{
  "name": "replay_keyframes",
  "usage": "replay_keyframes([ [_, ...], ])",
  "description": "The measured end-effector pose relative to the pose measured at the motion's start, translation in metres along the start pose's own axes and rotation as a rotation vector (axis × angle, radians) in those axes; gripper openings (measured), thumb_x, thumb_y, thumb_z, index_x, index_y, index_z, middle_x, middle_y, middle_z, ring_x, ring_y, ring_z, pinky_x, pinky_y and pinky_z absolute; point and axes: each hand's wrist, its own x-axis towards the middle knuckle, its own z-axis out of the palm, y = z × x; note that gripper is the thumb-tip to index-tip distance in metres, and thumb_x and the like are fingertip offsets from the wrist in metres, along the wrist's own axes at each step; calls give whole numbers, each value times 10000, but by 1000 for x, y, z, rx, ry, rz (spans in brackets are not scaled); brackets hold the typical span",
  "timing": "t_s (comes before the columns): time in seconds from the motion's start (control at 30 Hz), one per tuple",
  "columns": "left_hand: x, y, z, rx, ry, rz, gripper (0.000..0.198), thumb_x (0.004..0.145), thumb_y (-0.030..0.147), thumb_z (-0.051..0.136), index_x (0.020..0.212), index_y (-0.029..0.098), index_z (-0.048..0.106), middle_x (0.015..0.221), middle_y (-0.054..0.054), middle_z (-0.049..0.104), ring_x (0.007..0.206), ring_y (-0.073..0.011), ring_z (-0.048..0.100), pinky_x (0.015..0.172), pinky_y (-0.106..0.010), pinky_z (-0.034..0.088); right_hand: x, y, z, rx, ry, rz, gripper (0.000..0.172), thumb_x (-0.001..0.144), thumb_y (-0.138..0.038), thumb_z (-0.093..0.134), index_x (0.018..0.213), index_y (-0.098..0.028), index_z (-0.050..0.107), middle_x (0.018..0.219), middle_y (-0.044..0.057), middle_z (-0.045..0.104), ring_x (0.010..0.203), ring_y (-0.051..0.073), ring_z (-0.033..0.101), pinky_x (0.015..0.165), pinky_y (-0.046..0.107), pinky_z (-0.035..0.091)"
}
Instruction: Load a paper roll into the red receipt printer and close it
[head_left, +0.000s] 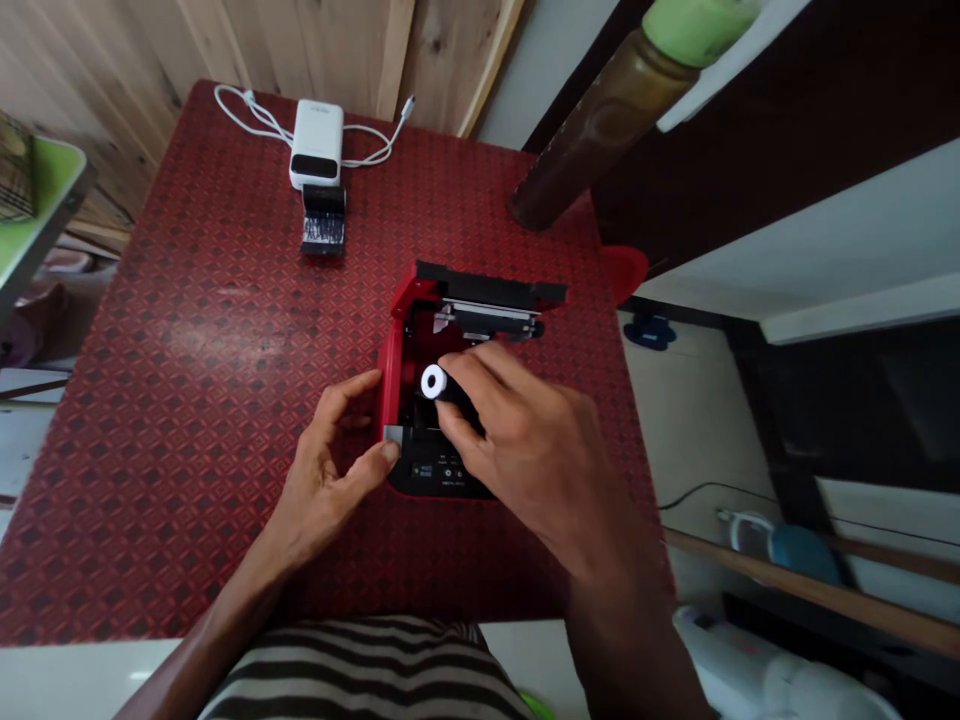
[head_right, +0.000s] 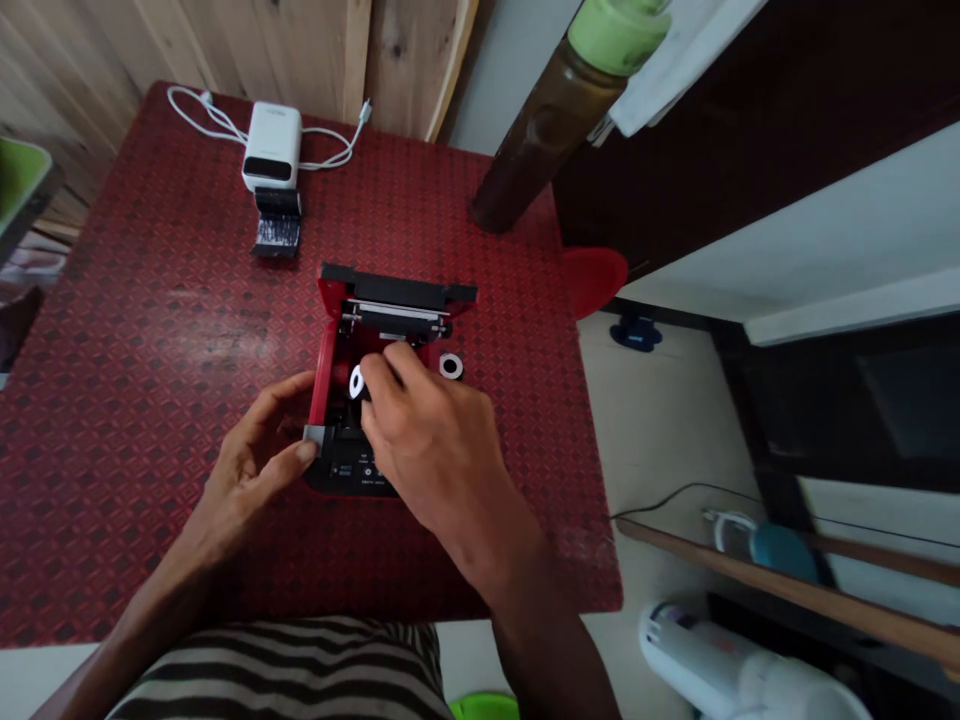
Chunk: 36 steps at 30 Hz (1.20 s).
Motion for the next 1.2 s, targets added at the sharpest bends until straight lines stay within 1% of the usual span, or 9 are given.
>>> replay_keyframes([
  [0.1,0,-1,-1,4,-6,3,642,1014,520,834,1559,255,623,1512,-127,737,1370,-352,719,1185,-552,563,-24,12,-18,272,217,44,181,1032,-146,729,1175,-250,769,1042,13,823,672,144,669,641,314,547],
  [0.23,2,-4,-2,-13,-17,8,673,1002,543,846,1573,266,622,1543,-127,739,1366,-350,738,1125,-523,618,-66,36,-35,621,469,297,290,919,-205,888,1151,-366,825,966,-10,789,717,198,682,574,335,531],
  [0.33,2,-4,-1,-3,-2,19,644,1001,534,848,1557,275,653,1542,-112,752,1371,-349,742,1103,-502,635,-98,56,-26,766,577,484,343,891,-215,898,1148,-439,866,1037,34,806,903,289,751,719,426,628],
  [0.43,1,-4,-1,5,10,29,606,1004,518,845,1544,296,684,1535,-91,763,1371,-352,746,1074,-484,646,-124,73,-1,853,623,529,343,845,-234,940,1134,-410,882,1122,37,814,1041,283,764,871,441,674],
  [0.57,2,-9,-4,27,13,61,578,1015,513,822,1555,342,703,1543,-70,760,1361,-356,750,1064,-483,646,-140,84,36,951,531,639,302,856,-314,945,1144,-347,857,1120,32,814,1031,251,796,915,438,707],
  [0.7,5,-13,-6,54,23,74,601,1000,526,826,1562,351,705,1524,-71,765,1411,-375,727,1143,-511,619,-127,90,57,982,490,731,313,877,-348,911,1170,-309,810,1132,32,852,1050,254,836,976,466,708],
  [0.9,6,-13,-6,87,45,70,629,981,560,821,1558,334,708,1470,-76,786,1406,-379,728,1170,-517,609,-100,92,52,884,265,585,267,878,-335,840,1134,-263,823,1042,30,853,873,211,787,828,393,668],
  [1.07,5,-12,-6,96,44,66,634,978,556,817,1561,332,707,1485,-71,782,1385,-373,734,1145,-497,618,-115,72,44,967,203,542,232,890,-320,836,1116,-269,817,995,19,826,827,193,752,754,339,629],
  [1.2,5,-10,-6,117,64,64,627,976,550,811,1555,333,713,1476,-65,780,1401,-367,720,1186,-499,590,-122,57,55,938,143,474,185,906,-248,780,1089,-266,806,1012,17,831,777,168,722,738,322,616],
])
